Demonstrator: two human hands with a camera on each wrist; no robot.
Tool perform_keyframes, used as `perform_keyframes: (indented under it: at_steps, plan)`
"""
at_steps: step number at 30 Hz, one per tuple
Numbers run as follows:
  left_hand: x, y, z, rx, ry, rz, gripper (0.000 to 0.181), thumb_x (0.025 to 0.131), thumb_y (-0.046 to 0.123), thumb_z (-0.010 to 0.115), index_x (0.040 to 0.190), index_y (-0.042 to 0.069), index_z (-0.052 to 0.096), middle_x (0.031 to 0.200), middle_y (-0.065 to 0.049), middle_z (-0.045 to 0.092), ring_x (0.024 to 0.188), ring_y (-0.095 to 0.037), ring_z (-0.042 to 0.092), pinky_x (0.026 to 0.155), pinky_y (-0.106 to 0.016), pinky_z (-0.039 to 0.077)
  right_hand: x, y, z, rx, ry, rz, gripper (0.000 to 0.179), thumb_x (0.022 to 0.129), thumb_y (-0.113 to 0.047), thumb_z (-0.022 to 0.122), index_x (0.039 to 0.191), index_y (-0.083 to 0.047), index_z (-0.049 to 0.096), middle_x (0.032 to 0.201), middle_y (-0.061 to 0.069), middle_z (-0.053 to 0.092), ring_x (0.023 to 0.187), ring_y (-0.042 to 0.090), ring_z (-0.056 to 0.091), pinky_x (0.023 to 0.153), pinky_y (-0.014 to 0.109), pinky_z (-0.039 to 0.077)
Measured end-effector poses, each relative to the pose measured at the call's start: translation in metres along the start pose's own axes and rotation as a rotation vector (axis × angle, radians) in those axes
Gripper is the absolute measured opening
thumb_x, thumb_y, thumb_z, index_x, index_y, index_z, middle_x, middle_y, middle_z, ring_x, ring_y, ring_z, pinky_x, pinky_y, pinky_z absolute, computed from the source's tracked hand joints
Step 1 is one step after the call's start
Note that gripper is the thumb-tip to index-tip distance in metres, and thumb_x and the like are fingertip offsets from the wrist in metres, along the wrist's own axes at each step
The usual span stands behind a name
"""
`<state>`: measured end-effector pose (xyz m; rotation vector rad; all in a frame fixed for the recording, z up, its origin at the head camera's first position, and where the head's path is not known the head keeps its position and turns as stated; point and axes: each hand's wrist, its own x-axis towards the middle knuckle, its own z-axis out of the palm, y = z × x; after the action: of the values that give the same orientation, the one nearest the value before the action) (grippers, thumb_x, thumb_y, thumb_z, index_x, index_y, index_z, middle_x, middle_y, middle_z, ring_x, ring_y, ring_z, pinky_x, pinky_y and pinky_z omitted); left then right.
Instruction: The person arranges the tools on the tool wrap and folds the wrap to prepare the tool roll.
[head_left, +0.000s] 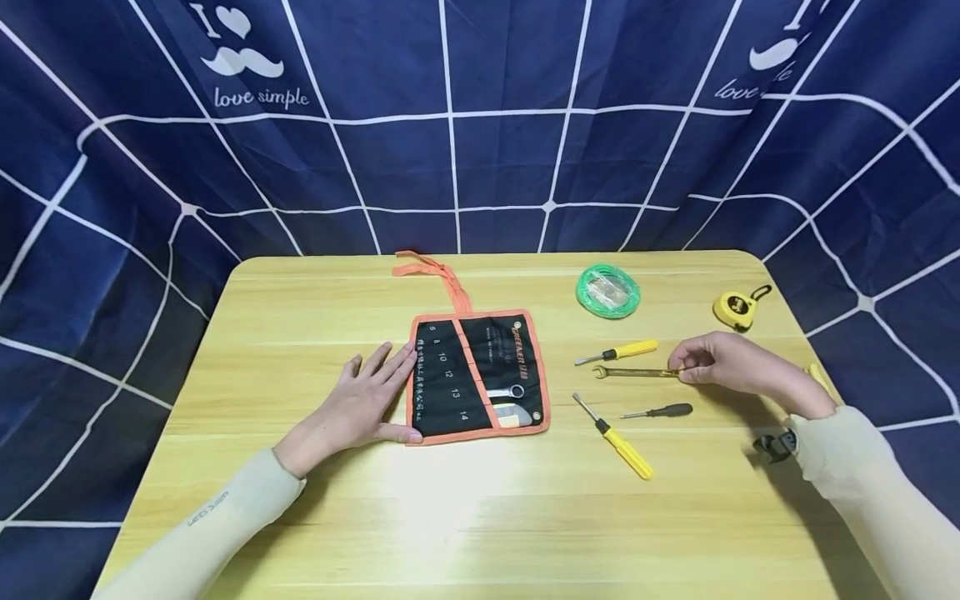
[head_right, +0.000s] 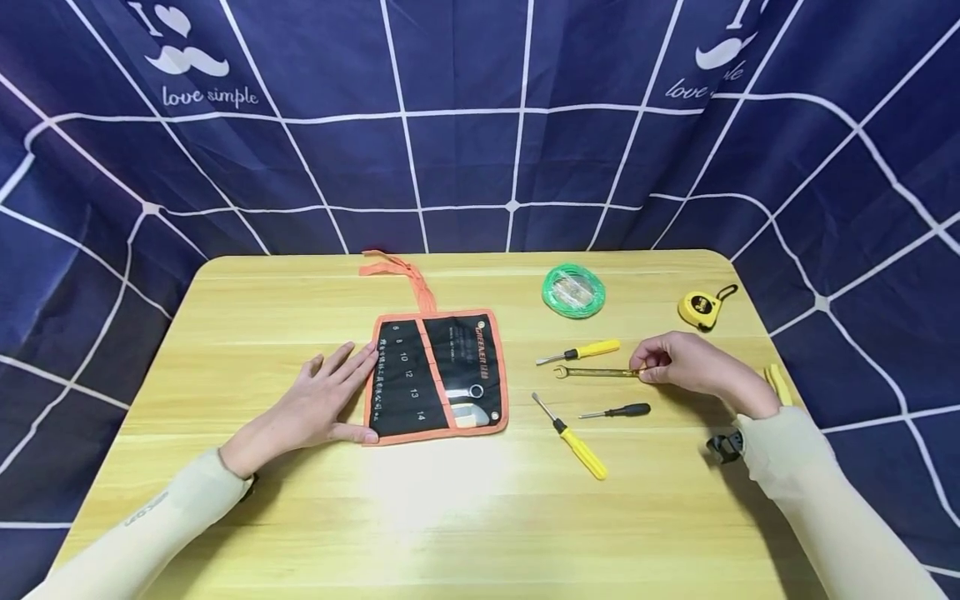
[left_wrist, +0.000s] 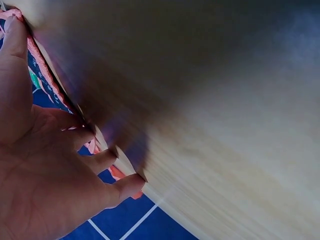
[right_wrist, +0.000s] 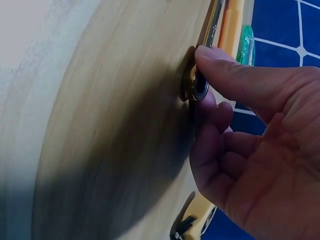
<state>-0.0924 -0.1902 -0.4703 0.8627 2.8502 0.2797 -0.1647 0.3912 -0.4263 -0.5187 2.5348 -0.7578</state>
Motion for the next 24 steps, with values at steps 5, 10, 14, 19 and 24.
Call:
perform_keyframes:
  at_steps: [5, 10, 14, 19, 24]
  plan:
    - [-0.001, 0.001, -0.001, -0.012, -0.001, 0.001, 0.123, 0.087, 0.075, 0.077, 0.171, -0.001, 0.028, 0.178, -0.017, 0.025, 0.161, -0.048, 0.023, 0.117, -0.077, 0.027, -0.002, 0.001, 0.000, 0.045, -0.002, -0.024, 0.012, 0.095, 0.003, 0.081, 0.104, -0.004, 0.079, 0.094, 0.000, 0.075, 0.083, 0.007, 0.063, 0.074, 0.027, 0.053]
    - [0.000, 0.001, -0.004, -0.024, -0.002, 0.003, 0.123, 0.087, 0.073, 0.078, 0.171, -0.001, 0.028, 0.178, -0.017, 0.025, 0.161, -0.048, 0.023, 0.117, -0.077, 0.027, -0.005, 0.002, 0.002, 0.060, -0.002, -0.031, 0.015, 0.096, 0.003, 0.080, 0.108, -0.004, 0.078, 0.097, -0.002, 0.075, 0.086, 0.008, 0.064, 0.076, 0.027, 0.054]
    - [0.002, 0.001, -0.005, -0.021, 0.006, 0.010, 0.122, 0.087, 0.073, 0.078, 0.171, -0.001, 0.029, 0.178, -0.018, 0.026, 0.161, -0.048, 0.024, 0.117, -0.077, 0.027, -0.009, 0.001, 0.006, 0.033, 0.021, -0.066, 0.017, 0.096, 0.005, 0.078, 0.108, -0.006, 0.075, 0.095, -0.004, 0.071, 0.084, 0.008, 0.061, 0.074, 0.028, 0.051]
    - [0.001, 0.000, -0.005, -0.027, 0.006, 0.013, 0.123, 0.087, 0.073, 0.079, 0.171, -0.002, 0.029, 0.177, -0.019, 0.027, 0.161, -0.048, 0.024, 0.116, -0.078, 0.027, -0.011, -0.003, 0.011, 0.013, 0.040, -0.143, 0.016, 0.095, 0.004, 0.079, 0.104, -0.008, 0.073, 0.093, -0.007, 0.067, 0.083, 0.006, 0.059, 0.073, 0.028, 0.051]
    - [-0.001, 0.000, -0.005, -0.034, 0.008, 0.016, 0.122, 0.087, 0.073, 0.079, 0.170, -0.002, 0.030, 0.177, -0.019, 0.027, 0.161, -0.049, 0.024, 0.116, -0.078, 0.028, -0.011, -0.005, 0.016, -0.011, 0.037, -0.142, 0.012, 0.096, 0.000, 0.080, 0.100, -0.008, 0.072, 0.092, -0.009, 0.066, 0.084, 0.004, 0.058, 0.075, 0.028, 0.051]
